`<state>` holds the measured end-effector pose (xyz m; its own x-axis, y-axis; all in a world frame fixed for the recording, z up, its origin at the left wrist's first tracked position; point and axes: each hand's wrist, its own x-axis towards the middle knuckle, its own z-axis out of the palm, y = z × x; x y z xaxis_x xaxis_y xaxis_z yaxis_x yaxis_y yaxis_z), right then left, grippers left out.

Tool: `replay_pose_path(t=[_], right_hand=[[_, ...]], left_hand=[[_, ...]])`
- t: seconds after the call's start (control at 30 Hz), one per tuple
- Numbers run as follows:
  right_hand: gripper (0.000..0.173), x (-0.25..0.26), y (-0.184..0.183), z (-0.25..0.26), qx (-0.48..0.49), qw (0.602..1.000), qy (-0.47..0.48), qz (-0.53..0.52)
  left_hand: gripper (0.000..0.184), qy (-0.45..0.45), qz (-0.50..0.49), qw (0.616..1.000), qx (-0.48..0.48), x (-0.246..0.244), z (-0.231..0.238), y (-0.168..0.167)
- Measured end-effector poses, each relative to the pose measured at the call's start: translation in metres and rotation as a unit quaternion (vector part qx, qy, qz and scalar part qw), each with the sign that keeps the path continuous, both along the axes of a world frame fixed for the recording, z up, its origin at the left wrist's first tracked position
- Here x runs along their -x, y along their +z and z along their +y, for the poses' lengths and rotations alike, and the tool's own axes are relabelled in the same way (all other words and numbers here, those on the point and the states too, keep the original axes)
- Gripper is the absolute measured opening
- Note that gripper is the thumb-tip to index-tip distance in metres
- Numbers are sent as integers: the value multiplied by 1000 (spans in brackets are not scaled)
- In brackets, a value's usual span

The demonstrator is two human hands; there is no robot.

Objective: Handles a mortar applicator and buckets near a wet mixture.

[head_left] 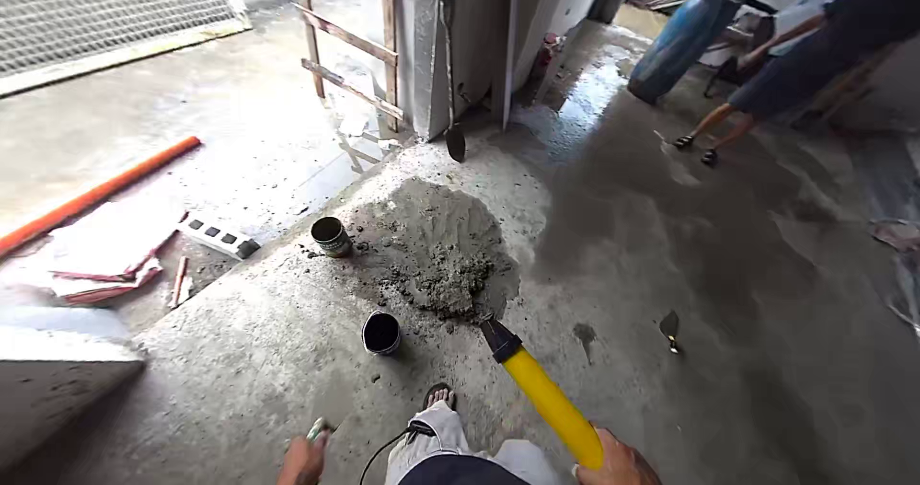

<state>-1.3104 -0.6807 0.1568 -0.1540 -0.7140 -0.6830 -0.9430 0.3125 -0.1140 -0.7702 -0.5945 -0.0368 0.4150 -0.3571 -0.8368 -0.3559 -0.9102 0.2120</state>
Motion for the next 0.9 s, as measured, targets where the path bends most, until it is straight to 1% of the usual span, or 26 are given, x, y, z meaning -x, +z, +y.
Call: replay_pose_path(t=[0.07, 0.1, 0.17, 0.2, 0.27, 0.33, 0.37, 0.4, 0.47, 0.53, 0.63, 0.7, 0.73, 0.77, 0.8, 0.83, 0.9], right_hand=[[83, 28, -6, -58, -5, 1000, 30, -1], [82, 42, -11, -89, -6, 999, 44, -2], [82, 69, -23, -154, -20, 997, 75, -7], [82, 82, -31, -189, -32, 995, 93, -11], [82, 106, -54, -262, -56, 989, 133, -13], [81, 126, -89, -334, -83, 983, 165, -13], [81, 134, -113, -372, -91, 979, 184, -13], [80, 142, -143, -408, -92, 974, 208, -10], [80, 156, -219, -479, -76, 960, 269, 11], [79, 169, -293, -530, -69, 943, 323, 26], [76, 172, -403, -597, -40, 912, 407, 14], [74, 172, -477, -625, -32, 893, 448, -2], [73, 169, -512, -638, -30, 883, 469, -11], [70, 165, -544, -648, -28, 873, 487, -20], [69, 162, -575, -656, -28, 865, 501, -28], [67, 159, -603, -662, -31, 857, 514, -36], [69, 146, -649, -672, -58, 844, 532, -45]], left_hand=[[46, -33, 32, 998, 32, 23, -62, -12], [45, -62, 37, 997, 32, 38, -94, -14], [53, -133, 25, 991, 11, 75, -157, -10], [55, -170, 8, 985, -4, 94, -187, -13], [55, -220, -28, 975, -25, 140, -239, -34], [57, -242, -47, 969, -33, 193, -280, -71], [56, -248, -49, 967, -29, 220, -301, -96], [54, -252, -46, 966, -19, 248, -319, -128], [50, -267, -30, 963, -1, 300, -352, -209], [51, -303, 15, 953, -14, 351, -370, -295], [49, -354, 68, 933, -12, 408, -392, -431], [48, -387, 84, 918, 1, 429, -398, -517], [48, -396, 83, 915, 5, 434, -400, -552], [49, -399, 78, 914, 4, 436, -403, -580], [51, -397, 74, 915, -4, 436, -405, -601], [52, -398, 74, 914, -19, 434, -408, -617], [52, -397, 84, 913, -47, 418, -422, -630]])
